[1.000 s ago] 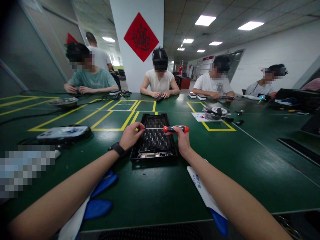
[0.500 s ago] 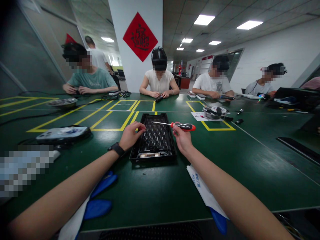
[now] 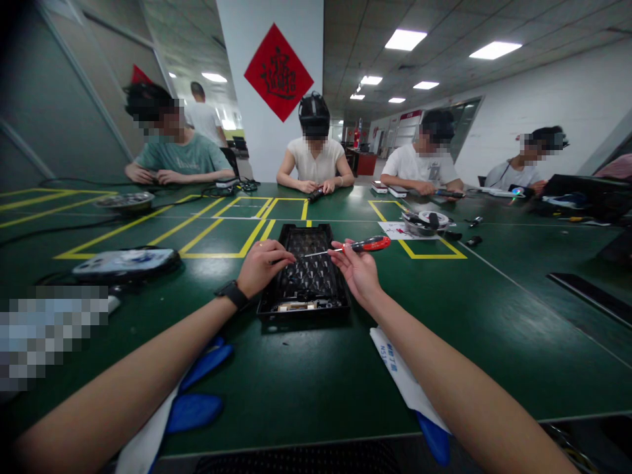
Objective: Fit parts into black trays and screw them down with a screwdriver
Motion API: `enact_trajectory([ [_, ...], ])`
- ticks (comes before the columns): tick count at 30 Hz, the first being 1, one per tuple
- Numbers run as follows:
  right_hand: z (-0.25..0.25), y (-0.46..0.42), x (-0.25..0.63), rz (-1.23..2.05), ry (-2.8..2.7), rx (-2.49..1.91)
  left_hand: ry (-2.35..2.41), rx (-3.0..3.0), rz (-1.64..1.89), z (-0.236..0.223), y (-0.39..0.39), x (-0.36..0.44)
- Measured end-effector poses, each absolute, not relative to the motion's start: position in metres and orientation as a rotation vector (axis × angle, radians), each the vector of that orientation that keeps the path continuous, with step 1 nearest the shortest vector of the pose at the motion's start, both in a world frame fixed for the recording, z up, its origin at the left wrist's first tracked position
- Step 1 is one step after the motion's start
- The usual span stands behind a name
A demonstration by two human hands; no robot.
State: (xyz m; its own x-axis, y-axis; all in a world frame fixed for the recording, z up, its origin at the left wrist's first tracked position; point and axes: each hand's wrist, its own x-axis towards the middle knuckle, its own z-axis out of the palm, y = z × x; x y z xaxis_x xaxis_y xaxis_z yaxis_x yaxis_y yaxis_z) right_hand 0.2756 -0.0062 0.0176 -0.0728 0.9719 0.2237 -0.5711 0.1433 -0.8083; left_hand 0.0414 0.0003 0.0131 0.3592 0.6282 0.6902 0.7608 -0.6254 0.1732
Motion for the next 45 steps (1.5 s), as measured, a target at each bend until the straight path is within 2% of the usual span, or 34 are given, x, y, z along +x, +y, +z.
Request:
enact_trajectory([
  [32, 0.016, -0.015, 0.269, 1.192, -1.246, -0.607, -1.172, -2.539, -1.002, 0.018, -0.002, 0.043],
  [45, 0.018, -0.015, 0.269, 1.166, -1.145, -0.555, -1.224, -2.543, -1.054, 0.017, 0.001, 0.041],
])
